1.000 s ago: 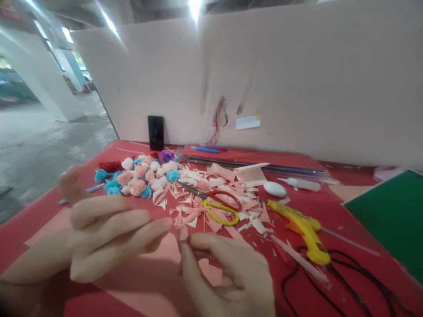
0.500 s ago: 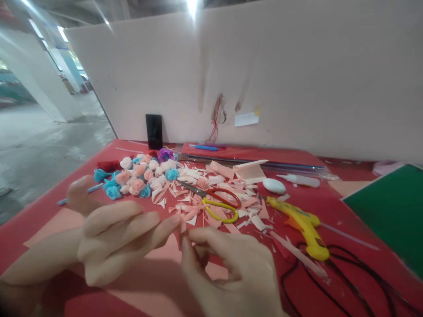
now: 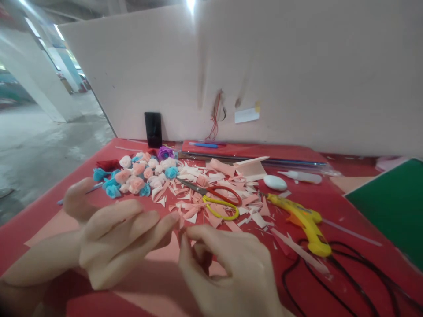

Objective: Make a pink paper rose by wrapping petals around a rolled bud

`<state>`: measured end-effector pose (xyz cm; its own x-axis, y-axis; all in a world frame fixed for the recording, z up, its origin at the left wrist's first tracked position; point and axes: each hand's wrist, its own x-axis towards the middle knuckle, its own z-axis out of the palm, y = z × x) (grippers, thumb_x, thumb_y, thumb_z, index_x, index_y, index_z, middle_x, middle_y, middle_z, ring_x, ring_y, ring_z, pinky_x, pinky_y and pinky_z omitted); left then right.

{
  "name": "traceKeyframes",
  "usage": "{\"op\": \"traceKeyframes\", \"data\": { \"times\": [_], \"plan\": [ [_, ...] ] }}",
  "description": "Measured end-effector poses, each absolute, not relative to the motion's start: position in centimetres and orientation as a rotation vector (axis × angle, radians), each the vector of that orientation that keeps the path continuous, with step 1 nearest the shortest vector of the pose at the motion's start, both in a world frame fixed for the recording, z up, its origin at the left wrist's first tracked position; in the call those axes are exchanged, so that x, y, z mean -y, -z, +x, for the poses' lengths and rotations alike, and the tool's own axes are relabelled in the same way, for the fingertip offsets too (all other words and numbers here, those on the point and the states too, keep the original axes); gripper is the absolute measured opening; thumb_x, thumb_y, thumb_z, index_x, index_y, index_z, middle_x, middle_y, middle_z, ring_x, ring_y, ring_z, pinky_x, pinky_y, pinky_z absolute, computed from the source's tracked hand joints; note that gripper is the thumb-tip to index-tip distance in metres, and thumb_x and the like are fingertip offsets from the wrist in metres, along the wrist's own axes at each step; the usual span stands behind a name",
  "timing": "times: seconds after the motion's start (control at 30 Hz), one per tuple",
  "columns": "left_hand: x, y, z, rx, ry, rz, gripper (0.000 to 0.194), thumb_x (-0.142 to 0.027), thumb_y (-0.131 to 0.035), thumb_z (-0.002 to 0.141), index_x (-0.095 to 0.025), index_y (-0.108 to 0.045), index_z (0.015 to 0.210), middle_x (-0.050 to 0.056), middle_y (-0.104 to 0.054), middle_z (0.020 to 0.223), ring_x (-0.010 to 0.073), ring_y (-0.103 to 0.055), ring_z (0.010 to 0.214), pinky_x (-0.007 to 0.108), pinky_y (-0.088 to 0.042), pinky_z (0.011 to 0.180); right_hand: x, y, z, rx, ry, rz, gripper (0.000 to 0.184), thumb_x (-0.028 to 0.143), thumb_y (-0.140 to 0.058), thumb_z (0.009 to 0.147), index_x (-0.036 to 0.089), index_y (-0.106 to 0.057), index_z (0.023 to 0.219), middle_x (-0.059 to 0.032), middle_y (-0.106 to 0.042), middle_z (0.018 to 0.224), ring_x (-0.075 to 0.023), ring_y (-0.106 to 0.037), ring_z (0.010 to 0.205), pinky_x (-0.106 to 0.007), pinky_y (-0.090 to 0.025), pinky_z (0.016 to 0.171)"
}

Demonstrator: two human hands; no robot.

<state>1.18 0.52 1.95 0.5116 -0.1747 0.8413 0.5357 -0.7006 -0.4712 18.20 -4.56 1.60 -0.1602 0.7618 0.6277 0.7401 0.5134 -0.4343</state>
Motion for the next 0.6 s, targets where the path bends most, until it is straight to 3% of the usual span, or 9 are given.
{"op": "traceKeyframes", "data": {
  "times": [0.17, 0.33, 0.6],
  "plan": [
    [0.15, -1.83, 1.48, 0.496, 1.199, -2.187, 0.016, -0.012, -0.054, 0.079, -0.019, -0.065, 0.069, -0.004, -0.057, 0.058, 0.0123, -0.051, 0.071, 0.042, -0.033, 0.099, 4.64, -1.7, 17.93, 1.942, 0.058, -1.224, 0.023, 0.017, -0.048, 0.079, 0.021, -0.061, 0.061, 0.0049, -0.062, 0.042, -0.0079, -0.054, 0.031, -0.016, -0.047, 0.04],
    [-0.25, -1.55, 2.05, 0.481, 1.284, -2.133, 0.013, -0.011, -0.057, 0.07, -0.019, -0.056, 0.059, -0.005, -0.052, 0.05, 0.0124, -0.05, 0.064, 0.043, -0.03, 0.105, 4.85, -1.81, 17.51, 1.96, 0.185, -1.223, 0.035, 0.018, -0.045, 0.083, 0.022, -0.055, 0.05, 0.0053, -0.054, 0.036, -0.0073, -0.048, 0.028, -0.017, -0.045, 0.037],
    [-0.27, -1.9, 2.18, 0.51, 1.292, -2.159, 0.007, -0.012, -0.06, 0.067, -0.018, -0.061, 0.069, -0.005, -0.058, 0.054, 0.0128, -0.05, 0.066, 0.043, -0.029, 0.107, 5.27, -0.91, 17.4, 1.827, 0.171, -1.238, 0.023, 0.022, -0.052, 0.081, 0.022, -0.064, 0.061, 0.0038, -0.057, 0.04, -0.01, -0.054, 0.033, -0.019, -0.048, 0.042]
  ]
}}
